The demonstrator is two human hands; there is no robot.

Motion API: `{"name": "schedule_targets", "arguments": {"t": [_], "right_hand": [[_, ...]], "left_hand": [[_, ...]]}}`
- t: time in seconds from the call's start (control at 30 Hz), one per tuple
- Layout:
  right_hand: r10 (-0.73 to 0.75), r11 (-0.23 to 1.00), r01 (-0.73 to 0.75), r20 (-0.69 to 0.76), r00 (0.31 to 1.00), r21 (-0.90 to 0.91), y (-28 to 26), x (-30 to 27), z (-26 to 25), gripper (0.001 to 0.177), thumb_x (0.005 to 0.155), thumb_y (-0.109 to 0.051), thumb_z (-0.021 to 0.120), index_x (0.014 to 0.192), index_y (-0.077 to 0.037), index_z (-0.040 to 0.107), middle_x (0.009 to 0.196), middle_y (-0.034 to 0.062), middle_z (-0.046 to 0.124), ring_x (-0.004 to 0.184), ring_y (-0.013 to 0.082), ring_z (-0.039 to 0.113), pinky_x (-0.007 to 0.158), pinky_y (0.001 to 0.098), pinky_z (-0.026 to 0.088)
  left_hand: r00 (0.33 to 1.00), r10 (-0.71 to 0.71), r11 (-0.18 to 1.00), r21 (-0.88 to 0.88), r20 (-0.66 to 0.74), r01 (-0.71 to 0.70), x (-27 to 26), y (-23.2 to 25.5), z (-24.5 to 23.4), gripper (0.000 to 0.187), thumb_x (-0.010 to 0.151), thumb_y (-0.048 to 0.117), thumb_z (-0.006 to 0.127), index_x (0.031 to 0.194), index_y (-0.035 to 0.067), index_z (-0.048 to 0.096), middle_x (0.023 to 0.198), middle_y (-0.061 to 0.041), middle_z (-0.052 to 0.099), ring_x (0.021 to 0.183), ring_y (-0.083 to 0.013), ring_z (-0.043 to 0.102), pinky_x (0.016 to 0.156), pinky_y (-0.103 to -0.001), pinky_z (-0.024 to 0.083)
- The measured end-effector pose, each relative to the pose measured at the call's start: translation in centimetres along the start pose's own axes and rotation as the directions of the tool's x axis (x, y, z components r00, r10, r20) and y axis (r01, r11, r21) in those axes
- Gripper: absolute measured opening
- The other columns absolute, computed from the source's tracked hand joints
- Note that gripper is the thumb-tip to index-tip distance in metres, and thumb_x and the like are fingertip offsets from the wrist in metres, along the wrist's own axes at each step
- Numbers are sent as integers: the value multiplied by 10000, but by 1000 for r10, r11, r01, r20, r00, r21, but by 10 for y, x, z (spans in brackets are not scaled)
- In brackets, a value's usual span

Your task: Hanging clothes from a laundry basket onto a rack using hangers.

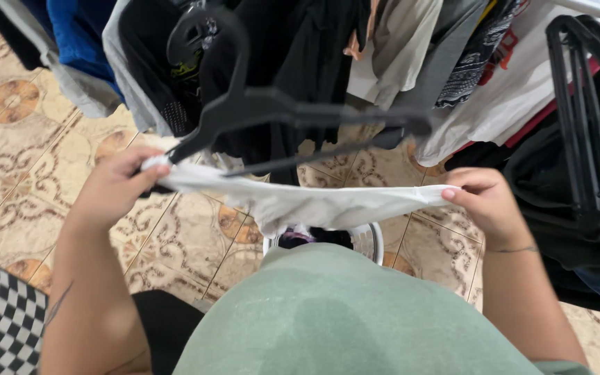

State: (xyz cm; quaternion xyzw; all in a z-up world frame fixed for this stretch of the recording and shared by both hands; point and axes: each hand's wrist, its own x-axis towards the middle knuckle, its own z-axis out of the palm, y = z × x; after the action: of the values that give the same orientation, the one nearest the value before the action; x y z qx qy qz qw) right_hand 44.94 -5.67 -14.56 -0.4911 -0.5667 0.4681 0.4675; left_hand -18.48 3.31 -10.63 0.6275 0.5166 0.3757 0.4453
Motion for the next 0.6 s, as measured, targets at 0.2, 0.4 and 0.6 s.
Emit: {"name": "schedule_targets", "arguments": {"t": [0.2, 0.4, 0.6], "right_hand": [[-207, 967, 247, 363, 909, -67, -151, 15, 44, 132, 864, -72, 763, 790, 25, 711, 862, 60, 609, 786, 127, 562, 672, 259, 445], [-219, 948, 315, 620, 754, -48, -167, 57, 59, 197, 994, -166, 680, 855, -30, 711, 964, 28, 631, 821, 111, 569, 719, 259, 491], [-73, 924, 233, 458, 886, -303, -175, 73, 90, 214, 1006, -213, 603, 1076, -19, 662, 1009, 31, 656, 914, 109, 604, 795, 284, 515]], "left_hand": [[986, -57, 998, 34, 158, 53, 0, 0, -19, 224, 921, 108, 696, 1129, 26, 719, 929, 10, 694, 848, -68, 607, 716, -229, 477], [946, -145, 982, 159, 289, 102, 16, 9, -2, 241, 901, 81, 722, 1130, 16, 765, 892, -32, 702, 818, -102, 592, 697, -273, 470], [958, 29, 996, -89, 285, -4, 30, 15, 27, 244, 913, 87, 700, 1146, 16, 721, 978, -9, 727, 910, -89, 652, 801, -247, 514]]}}
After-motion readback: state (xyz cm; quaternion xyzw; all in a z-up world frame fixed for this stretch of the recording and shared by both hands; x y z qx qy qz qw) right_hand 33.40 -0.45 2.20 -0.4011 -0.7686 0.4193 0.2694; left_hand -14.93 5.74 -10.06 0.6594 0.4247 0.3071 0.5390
